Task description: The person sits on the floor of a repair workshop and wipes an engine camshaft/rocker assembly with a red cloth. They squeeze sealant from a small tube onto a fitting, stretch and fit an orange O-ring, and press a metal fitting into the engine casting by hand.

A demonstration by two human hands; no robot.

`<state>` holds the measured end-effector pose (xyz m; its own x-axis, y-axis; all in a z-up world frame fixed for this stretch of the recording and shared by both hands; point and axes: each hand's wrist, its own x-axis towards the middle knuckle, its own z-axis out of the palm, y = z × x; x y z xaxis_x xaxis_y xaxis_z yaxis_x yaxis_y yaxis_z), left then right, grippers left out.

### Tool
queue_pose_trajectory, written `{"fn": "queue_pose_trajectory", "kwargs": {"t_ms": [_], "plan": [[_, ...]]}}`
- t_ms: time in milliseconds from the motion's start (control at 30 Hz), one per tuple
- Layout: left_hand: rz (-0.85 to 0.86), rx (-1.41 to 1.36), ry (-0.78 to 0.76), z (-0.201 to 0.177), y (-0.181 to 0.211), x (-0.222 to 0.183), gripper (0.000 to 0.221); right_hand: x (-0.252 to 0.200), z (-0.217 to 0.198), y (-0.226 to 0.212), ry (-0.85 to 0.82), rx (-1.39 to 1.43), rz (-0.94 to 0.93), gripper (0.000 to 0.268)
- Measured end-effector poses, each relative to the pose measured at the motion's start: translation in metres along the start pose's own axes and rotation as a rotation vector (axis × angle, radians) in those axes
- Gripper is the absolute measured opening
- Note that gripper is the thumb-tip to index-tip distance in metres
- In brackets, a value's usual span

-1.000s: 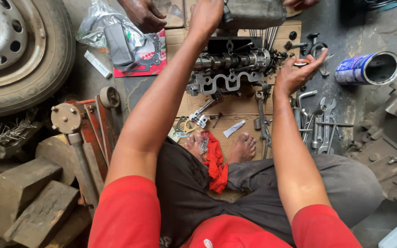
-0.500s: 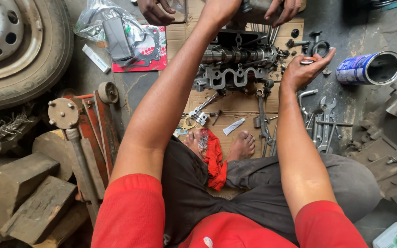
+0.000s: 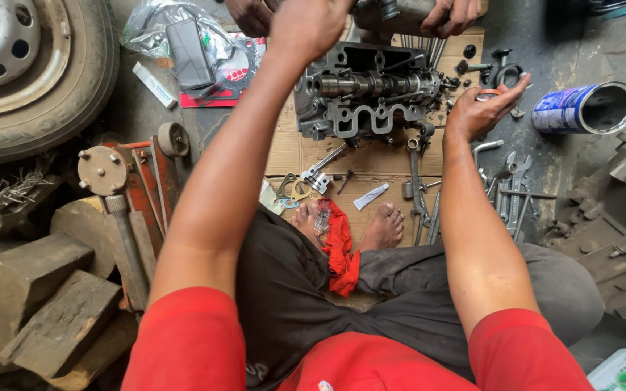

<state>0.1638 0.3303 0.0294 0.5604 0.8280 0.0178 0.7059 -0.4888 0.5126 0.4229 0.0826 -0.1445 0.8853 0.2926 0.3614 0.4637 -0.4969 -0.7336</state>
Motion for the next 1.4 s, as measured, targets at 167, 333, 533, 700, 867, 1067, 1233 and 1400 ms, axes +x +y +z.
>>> {"fn": "queue_pose_trajectory", "kwargs": {"t_ms": [167, 333, 533, 700, 867, 1067, 1233, 1400], "plan": [[0.105, 0.153, -0.100, -0.053, 0.003, -0.078, 0.062, -0.001, 0.001, 0.004, -0.008, -0.002, 0.027, 0.091], [0.114, 0.074, -0.263, -0.035, 0.002, -0.111, 0.065, -0.001, 0.003, 0.009, 0.011, 0.014, -0.019, 0.088], [-0.056, 0.041, -0.277, 0.003, -0.011, -0.108, 0.063, 0.000, 0.001, 0.006, -0.026, -0.037, 0.005, 0.091], [-0.022, -0.023, -0.254, -0.001, -0.015, -0.110, 0.067, 0.003, 0.003, 0.012, -0.088, -0.015, 0.118, 0.090], [0.184, 0.005, -0.180, -0.014, -0.016, -0.111, 0.062, 0.001, 0.004, 0.013, -0.051, -0.031, 0.067, 0.089], [0.099, 0.032, -0.247, -0.016, -0.020, -0.112, 0.056, -0.001, 0.003, 0.010, -0.031, -0.007, 0.015, 0.089], [0.355, 0.035, -0.131, -0.029, -0.012, -0.109, 0.058, 0.000, 0.006, 0.015, -0.044, -0.011, 0.059, 0.088], [0.080, 0.106, -0.321, -0.018, -0.019, -0.110, 0.053, 0.000, 0.006, 0.015, -0.038, -0.008, 0.014, 0.088]]}}
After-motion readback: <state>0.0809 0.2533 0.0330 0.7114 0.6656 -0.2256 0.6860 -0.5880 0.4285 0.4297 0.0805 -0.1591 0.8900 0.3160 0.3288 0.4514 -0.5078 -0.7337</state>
